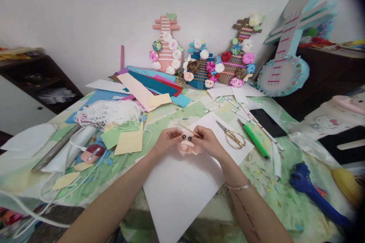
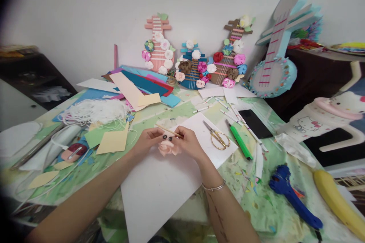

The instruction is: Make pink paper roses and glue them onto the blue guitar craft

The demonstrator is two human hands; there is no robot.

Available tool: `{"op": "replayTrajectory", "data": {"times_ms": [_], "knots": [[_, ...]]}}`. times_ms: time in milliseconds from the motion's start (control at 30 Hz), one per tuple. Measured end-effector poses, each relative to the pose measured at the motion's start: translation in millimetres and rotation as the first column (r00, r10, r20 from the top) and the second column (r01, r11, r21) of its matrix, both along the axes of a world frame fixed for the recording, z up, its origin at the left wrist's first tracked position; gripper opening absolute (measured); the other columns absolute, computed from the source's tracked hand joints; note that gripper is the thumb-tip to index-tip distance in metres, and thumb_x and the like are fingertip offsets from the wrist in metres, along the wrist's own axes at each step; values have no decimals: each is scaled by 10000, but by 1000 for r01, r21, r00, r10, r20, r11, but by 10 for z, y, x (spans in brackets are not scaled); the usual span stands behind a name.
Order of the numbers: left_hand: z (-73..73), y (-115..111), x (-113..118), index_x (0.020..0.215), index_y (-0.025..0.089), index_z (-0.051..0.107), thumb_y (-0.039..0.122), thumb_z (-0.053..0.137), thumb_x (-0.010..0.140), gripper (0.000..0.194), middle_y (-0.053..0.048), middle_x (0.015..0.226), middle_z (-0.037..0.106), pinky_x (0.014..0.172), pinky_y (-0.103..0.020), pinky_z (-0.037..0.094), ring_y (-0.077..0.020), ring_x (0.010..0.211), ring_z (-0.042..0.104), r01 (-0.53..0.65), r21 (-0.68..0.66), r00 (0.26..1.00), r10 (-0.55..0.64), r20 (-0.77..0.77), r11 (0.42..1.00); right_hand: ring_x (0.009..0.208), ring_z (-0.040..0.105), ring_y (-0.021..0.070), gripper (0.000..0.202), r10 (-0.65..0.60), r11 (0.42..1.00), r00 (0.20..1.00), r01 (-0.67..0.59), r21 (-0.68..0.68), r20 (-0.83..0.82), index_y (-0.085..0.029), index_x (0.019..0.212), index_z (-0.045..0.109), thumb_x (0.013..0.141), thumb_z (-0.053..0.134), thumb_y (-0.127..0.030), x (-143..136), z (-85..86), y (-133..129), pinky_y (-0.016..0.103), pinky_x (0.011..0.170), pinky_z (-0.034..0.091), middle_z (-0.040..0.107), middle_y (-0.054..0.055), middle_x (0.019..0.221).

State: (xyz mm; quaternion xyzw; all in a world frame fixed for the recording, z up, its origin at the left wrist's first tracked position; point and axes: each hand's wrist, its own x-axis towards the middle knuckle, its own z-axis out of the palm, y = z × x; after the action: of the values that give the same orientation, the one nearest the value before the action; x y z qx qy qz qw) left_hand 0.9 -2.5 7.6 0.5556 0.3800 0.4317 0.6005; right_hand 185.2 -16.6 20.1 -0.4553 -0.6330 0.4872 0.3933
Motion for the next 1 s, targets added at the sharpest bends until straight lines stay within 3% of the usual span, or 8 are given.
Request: {"op": "replayTrajectory", "data": {"times_ms": [233,400,533,667,833,1000], "knots": [[-54,21,-1,766,116,648,348,735,665,268,-29,672,659,562,-210,439,-116,593,592,2,-5,1000,-2,-27,1000,518,360,82,147,-98,993,977,84,81,187,-194,637,469,684,592,-261,-26,2,2,201,474,259,430,-61,550],[-67,0,17,878,104,675,354,731,667,332,-58,730,683,564,-216,446,-139,636,613,83,-35,996,-83,-18,996,536,391,84,163,-88,988,945,41,151,315,-184,591,485,694,590,-252,-37,30,-6,200,495,269,484,-52,553],[-47,-10,20,795,98,697,357,710,680,283,-59,733,682,576,-216,445,-136,640,599,10,-34,998,-12,-68,999,592,459,101,126,-72,954,906,-60,293,418,-189,752,599,784,572,-308,8,99,-17,220,572,312,599,-24,673],[-27,-21,14,742,102,680,320,720,663,235,-25,645,640,526,-190,405,-106,579,559,-42,-44,997,39,-68,998,714,510,141,229,-91,890,846,-168,424,526,-233,954,660,900,447,-298,48,95,-6,269,684,319,648,12,755],[-34,-45,16,787,116,686,282,717,662,210,-36,733,662,598,-201,443,-125,665,594,-37,-28,997,35,-63,999,756,503,157,263,-192,879,744,-161,449,641,-259,1049,659,917,433,-283,20,26,-1,292,685,286,622,28,747],[-37,-38,24,806,119,688,258,725,646,216,-39,764,669,616,-201,453,-128,690,604,-37,-16,999,36,-18,999,805,489,170,283,-272,872,656,-141,468,704,-261,1099,638,925,418,-295,-16,64,-38,305,699,276,595,47,792]]}}
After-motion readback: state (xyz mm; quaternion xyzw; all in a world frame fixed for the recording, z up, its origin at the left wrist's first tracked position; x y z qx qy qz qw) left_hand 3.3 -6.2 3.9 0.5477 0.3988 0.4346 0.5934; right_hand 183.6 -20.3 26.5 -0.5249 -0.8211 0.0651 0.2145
